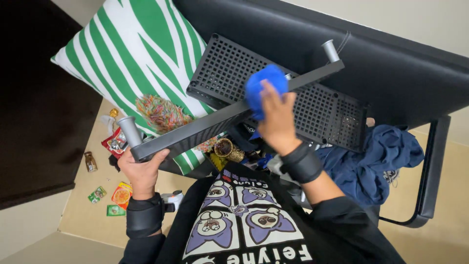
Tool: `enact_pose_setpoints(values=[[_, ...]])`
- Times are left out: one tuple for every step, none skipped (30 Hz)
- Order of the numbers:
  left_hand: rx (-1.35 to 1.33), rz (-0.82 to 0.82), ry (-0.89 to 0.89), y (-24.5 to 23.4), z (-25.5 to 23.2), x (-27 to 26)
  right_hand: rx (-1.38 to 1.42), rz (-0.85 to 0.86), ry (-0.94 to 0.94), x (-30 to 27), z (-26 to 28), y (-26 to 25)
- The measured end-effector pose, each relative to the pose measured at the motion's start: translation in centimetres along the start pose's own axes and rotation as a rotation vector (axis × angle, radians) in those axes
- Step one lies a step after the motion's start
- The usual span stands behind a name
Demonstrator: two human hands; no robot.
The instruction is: The person cleans black plastic shelf panels and metal poles using a blue cloth. They wipe the surfaces of the panels and the ends of the poles, then insert the poles into the panels to assemble the structure.
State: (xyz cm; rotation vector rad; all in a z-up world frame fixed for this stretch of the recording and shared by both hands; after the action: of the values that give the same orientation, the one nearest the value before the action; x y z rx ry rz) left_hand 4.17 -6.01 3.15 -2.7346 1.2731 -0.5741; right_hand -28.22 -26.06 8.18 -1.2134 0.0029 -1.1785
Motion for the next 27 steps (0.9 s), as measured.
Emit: enact_pose_setpoints(values=[[-0.034, -0.008, -0.024, 0.0, 0.2, 0.0, 0.014, 0.032, -0.051, 0.0, 1.6, 0.7], [-0.034, -0.005, -0.025, 0.1, 0.0, 0.0, 0.012, 0.031, -0.048, 0.1, 2.6, 0.7], [-0.053, -0.007, -0.069, 0.2, 0.1, -0.1, 0.029, 0.067, -0.096, 0.2, 4.2, 1.1], [-0.072, -0.011, -0.114, 0.2, 0.3, -0.2, 0.046, 0.103, -0.146, 0.4, 5.7, 1.4], [-0.073, -0.009, -0.114, 0.3, 0.4, -0.2, 0.044, 0.103, -0.145, 0.4, 6.4, 1.4], [-0.058, -0.004, -0.116, 0.4, 0.5, -0.3, 0.058, 0.124, -0.205, 0.4, 7.7, 1.5], [-0.043, 0.000, -0.119, 0.4, 0.6, -0.4, 0.072, 0.145, -0.266, 0.3, 9.1, 1.7], [-0.040, -0.003, -0.118, 0.7, 0.8, -0.3, 0.076, 0.145, -0.269, 0.5, 9.9, 1.5], [-0.007, -0.004, -0.103, 0.9, 0.8, -0.2, 0.100, 0.155, -0.308, 0.7, 11.1, 1.4], [0.031, -0.009, -0.092, 0.9, 0.9, -0.5, 0.130, 0.171, -0.350, 0.6, 12.5, 1.3], [0.038, -0.017, -0.098, 1.5, 1.4, -0.9, 0.140, 0.177, -0.354, 0.5, 13.4, 1.6], [0.054, -0.020, -0.065, 2.4, 1.7, -1.1, 0.162, 0.220, -0.368, 0.5, 14.4, 2.0], [0.070, -0.022, -0.033, 3.2, 1.9, -1.3, 0.184, 0.263, -0.382, 0.4, 15.4, 2.5], [0.070, -0.029, -0.031, 3.6, 2.4, -1.3, 0.186, 0.262, -0.389, 0.7, 16.3, 2.5], [0.046, -0.012, -0.026, 4.4, 2.8, -1.3, 0.198, 0.281, -0.409, 0.9, 17.2, 2.7], [0.021, 0.010, -0.026, 5.2, 3.3, -1.5, 0.210, 0.304, -0.423, 1.0, 18.0, 2.9], [0.020, 0.009, -0.028, 5.4, 2.9, -1.3, 0.209, 0.307, -0.423, 1.2, 18.2, 3.1], [-0.038, 0.007, -0.056, 5.5, 2.8, -1.3, 0.264, 0.299, -0.452, 1.1, 18.7, 3.0], [-0.095, 0.005, -0.084, 5.6, 2.6, -1.4, 0.318, 0.291, -0.480, 1.1, 19.1, 3.0], [-0.094, 0.004, -0.081, 5.4, 2.9, -1.4, 0.319, 0.289, -0.482, 1.1, 19.0, 3.3], [-0.063, -0.017, -0.030, 5.0, 2.7, -1.4, 0.362, 0.302, -0.498, 0.9, 19.0, 3.6], [-0.036, -0.036, 0.023, 4.8, 2.5, -1.3, 0.401, 0.315, -0.514, 0.9, 18.9, 3.8], [-0.037, -0.035, 0.027, 4.7, 2.3, -1.0, 0.399, 0.311, -0.515, 1.0, 18.2, 4.2], [-0.050, -0.010, -0.020, 5.0, 2.5, -0.9, 0.367, 0.292, -0.526, 0.9, 17.4, 4.4], [-0.063, 0.015, -0.066, 5.2, 2.7, -0.8, 0.335, 0.273, -0.536, 0.8, 16.6, 4.6], [-0.060, 0.011, -0.072, 5.1, 2.1, -0.6, 0.340, 0.279, -0.538, 1.3, 15.5, 4.0], [0.004, -0.001, -0.075, 4.9, 1.4, -0.4, 0.332, 0.232, -0.541, 2.0, 14.3, 3.0]])
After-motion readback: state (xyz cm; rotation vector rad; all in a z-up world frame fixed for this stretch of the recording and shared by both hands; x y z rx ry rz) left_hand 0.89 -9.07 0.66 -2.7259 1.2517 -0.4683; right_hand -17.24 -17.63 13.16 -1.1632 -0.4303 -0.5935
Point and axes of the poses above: each hand's wrist, its own x-axis towards the middle knuckle, its own y-axis out of the palm, z = x × y, the point moved 9 cm from there along x, towards the middle knuckle, and after that the axes turned 9 degrees about x, right-handed, at the moved point
